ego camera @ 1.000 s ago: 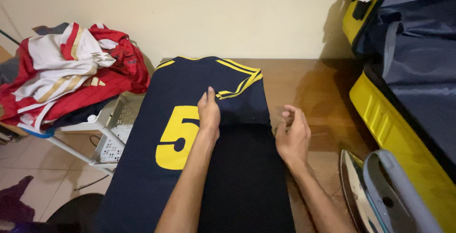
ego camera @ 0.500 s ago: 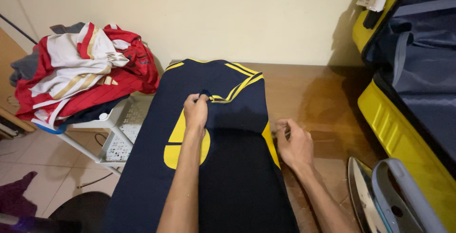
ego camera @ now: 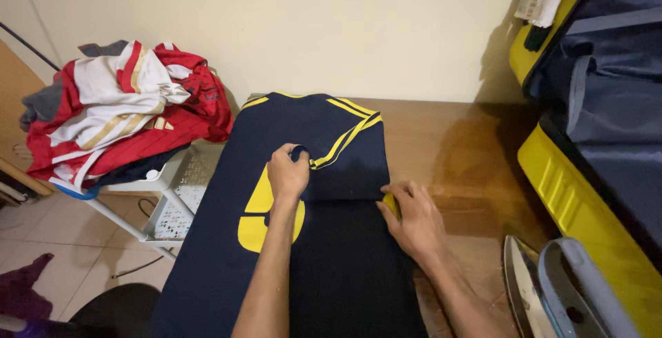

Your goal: The person irons a dark blue sports jersey with a yellow number 5 on the back, laid flat on a wooden table. They smooth the fabric with their hands, then use a steam iron to press the back and sleeves. The person folds the jersey neatly after ironing.

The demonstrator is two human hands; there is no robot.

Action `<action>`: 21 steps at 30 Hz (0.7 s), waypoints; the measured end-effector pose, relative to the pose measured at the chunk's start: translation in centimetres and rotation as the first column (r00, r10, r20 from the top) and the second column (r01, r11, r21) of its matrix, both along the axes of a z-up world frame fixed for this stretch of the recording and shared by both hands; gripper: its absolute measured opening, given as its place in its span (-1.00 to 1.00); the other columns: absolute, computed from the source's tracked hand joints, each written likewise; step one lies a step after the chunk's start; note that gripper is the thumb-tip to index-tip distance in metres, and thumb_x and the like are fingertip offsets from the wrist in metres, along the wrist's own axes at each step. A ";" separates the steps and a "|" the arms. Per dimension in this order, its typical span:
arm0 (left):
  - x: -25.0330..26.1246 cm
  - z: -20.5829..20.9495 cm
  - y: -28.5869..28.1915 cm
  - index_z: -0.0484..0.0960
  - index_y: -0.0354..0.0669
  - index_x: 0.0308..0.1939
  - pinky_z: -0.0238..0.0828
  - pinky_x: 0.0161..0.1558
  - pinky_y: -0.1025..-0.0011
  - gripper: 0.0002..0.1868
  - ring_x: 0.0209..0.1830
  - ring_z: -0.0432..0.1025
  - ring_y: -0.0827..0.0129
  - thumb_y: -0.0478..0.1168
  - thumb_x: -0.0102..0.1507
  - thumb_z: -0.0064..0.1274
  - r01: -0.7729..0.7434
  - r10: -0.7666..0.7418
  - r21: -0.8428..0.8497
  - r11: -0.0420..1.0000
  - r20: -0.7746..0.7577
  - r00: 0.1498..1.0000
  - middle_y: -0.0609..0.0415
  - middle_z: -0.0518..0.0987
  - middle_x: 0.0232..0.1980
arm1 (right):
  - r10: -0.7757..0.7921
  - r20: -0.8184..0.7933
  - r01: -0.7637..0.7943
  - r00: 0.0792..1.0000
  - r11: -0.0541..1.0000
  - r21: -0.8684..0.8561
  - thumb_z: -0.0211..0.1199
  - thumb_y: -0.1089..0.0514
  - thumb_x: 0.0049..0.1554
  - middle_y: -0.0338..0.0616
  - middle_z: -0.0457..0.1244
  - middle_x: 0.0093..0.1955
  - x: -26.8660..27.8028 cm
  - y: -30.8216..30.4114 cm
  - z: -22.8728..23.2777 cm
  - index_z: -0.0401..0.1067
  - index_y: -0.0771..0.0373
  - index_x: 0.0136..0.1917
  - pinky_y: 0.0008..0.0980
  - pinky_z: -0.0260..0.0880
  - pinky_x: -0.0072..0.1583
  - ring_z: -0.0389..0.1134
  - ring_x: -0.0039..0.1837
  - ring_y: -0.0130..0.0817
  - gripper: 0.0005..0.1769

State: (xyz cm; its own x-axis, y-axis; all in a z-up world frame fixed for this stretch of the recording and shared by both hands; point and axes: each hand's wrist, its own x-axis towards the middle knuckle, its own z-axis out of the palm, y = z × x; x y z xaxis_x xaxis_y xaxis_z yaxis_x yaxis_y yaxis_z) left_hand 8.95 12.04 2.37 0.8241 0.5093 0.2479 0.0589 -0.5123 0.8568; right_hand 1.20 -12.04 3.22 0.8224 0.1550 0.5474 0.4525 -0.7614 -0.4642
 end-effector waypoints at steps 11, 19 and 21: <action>0.1 -1.8 -2.9 0.65 -0.19 0.05 0.34 0.22 0.12 -0.67 0.20 0.45 -0.04 -0.12 0.28 0.04 -0.031 0.027 0.207 0.978 0.024 0.999 -0.11 0.63 0.12 | -0.157 -0.017 0.157 0.987 0.987 0.028 0.19 0.18 0.16 0.02 0.36 0.00 1.3 -1.7 -3.0 0.53 0.25 -0.01 -0.06 0.39 0.12 0.37 0.10 0.05 -0.83; 3.7 -4.0 -5.6 0.63 -0.18 0.15 -0.33 0.51 -0.19 -0.58 0.54 0.10 -0.02 -0.12 0.26 -0.02 0.136 -0.131 0.426 0.895 -0.042 0.991 -0.15 0.37 0.45 | -0.349 -0.043 0.342 0.936 0.932 -0.116 0.18 0.14 0.19 0.10 0.34 0.02 3.1 -4.3 -2.7 0.53 0.27 0.00 0.03 0.37 0.13 0.36 0.12 0.14 -0.80; 4.3 -4.3 -6.8 0.63 -0.16 0.15 -0.34 0.52 -0.20 -0.58 0.56 0.08 -0.05 -0.11 0.26 -0.02 0.167 -0.165 0.425 0.889 -0.041 0.985 -0.17 0.36 0.47 | -0.384 -0.039 0.380 0.923 0.921 -0.085 0.16 0.14 0.22 0.10 0.35 0.04 3.0 -5.1 -2.4 0.53 0.27 0.02 0.03 0.38 0.15 0.37 0.13 0.14 -0.79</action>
State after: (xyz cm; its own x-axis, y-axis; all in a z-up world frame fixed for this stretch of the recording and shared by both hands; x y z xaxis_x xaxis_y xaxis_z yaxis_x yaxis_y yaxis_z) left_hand 13.29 5.24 -1.89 0.8886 0.2114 0.4070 -0.0563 -0.8305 0.5542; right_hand 4.19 -17.14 0.86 0.8551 -0.1379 0.4998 0.0965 -0.9048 -0.4147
